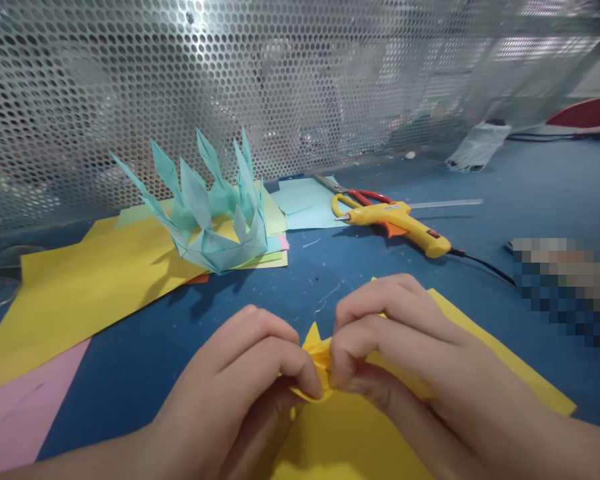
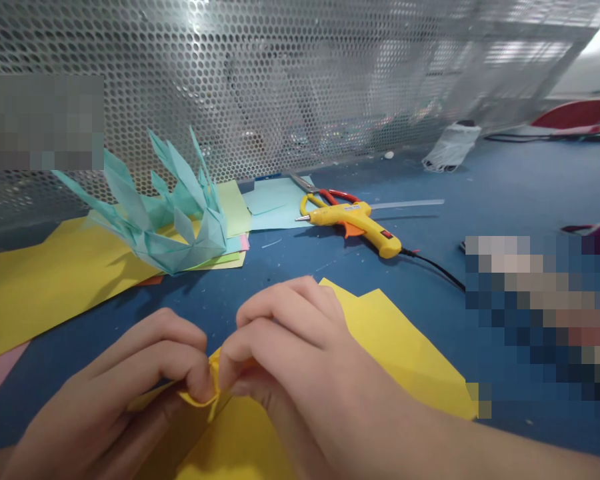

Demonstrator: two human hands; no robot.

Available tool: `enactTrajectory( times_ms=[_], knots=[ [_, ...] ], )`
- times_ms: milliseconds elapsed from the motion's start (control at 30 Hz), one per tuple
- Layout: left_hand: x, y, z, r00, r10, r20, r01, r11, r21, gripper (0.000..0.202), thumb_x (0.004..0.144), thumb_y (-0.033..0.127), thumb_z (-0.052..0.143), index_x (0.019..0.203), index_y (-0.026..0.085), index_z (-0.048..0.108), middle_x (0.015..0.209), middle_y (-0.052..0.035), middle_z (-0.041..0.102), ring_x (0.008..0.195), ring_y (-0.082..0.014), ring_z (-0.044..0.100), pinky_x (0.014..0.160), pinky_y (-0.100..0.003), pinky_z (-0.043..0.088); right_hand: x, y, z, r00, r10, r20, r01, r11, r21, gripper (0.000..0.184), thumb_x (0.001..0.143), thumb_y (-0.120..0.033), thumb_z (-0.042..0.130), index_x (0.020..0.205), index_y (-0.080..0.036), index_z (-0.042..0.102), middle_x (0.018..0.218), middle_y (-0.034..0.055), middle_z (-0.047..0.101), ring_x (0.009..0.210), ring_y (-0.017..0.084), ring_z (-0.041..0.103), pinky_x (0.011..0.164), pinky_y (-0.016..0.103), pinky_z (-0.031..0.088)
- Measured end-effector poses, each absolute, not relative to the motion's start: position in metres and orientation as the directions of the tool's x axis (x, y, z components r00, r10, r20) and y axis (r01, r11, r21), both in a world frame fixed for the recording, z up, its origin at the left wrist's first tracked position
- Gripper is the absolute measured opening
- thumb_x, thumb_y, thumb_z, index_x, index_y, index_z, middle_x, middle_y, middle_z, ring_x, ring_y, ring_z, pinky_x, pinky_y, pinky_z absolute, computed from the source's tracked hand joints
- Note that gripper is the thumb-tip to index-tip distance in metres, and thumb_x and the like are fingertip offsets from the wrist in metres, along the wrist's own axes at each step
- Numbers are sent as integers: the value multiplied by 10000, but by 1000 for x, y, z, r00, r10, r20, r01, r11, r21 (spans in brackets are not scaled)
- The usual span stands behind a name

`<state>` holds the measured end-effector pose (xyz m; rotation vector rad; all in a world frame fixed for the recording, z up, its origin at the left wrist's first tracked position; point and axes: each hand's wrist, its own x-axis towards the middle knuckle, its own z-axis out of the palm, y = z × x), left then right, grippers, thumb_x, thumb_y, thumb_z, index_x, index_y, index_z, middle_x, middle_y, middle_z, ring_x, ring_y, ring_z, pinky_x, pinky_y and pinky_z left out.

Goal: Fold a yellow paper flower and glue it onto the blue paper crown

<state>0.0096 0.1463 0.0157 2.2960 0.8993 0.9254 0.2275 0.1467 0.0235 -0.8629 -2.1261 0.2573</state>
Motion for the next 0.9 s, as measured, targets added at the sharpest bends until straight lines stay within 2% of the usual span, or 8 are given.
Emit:
enactTrajectory(
  times_ms=[100,233,300,400,533,733,833,900],
  knots=[
    [10,148,16,550,733,400,400,-651,645,305,913,11,479,953,286,605,901,58,616,843,-96,651,727,-170,510,230,147,23,-399,677,619,481,729,-487,305,977,-40,514,807,-265,631,854,-9,692,834,139,668,812,257,574],
    [11,148,16,501,775,386,432,-610,665,301,916,37,519,933,297,671,875,62,631,699,-74,623,525,-155,440,234,152,31,-516,556,651,528,805,-270,276,957,-55,610,895,-278,761,874,-19,740,845,123,692,789,227,576],
    [12,149,17,472,809,351,460,-565,685,293,916,42,534,906,299,675,861,79,633,679,-57,618,568,-140,465,233,153,33,-530,511,676,525,824,-212,240,980,-97,641,925,-274,793,867,-23,757,835,118,685,806,218,577],
    [14,151,18,462,831,310,446,-520,728,279,903,35,552,851,287,660,823,91,633,701,-53,637,626,-127,497,232,152,30,-527,551,647,515,813,-273,239,1005,-107,632,925,-260,798,842,-28,762,808,107,669,769,190,575],
    [14,151,17,470,820,327,400,-528,749,303,865,4,542,745,262,646,758,86,612,645,-59,615,561,-132,473,234,151,27,-579,621,529,554,775,-303,251,1021,-158,605,915,-297,785,859,-16,742,811,133,673,736,234,574],
    [11,147,14,523,811,264,404,-508,761,314,935,19,490,852,278,646,871,74,603,687,-57,636,590,-147,509,241,158,25,-655,603,456,542,795,-273,159,1028,-330,634,982,-313,786,930,20,727,854,167,679,767,279,580],
    [11,150,14,545,776,318,395,-572,719,289,891,33,556,856,290,683,905,66,631,700,-56,634,599,-134,499,245,160,23,-681,587,438,489,809,-326,182,1045,-336,608,994,-295,778,942,26,727,845,160,686,768,272,585],
    [12,153,13,545,764,346,377,-592,712,310,832,15,579,856,299,700,947,66,649,754,-56,655,676,-120,520,247,161,20,-691,580,432,455,813,-364,197,1061,-305,581,1001,-285,768,941,22,729,831,149,693,759,256,587]
  ],
)
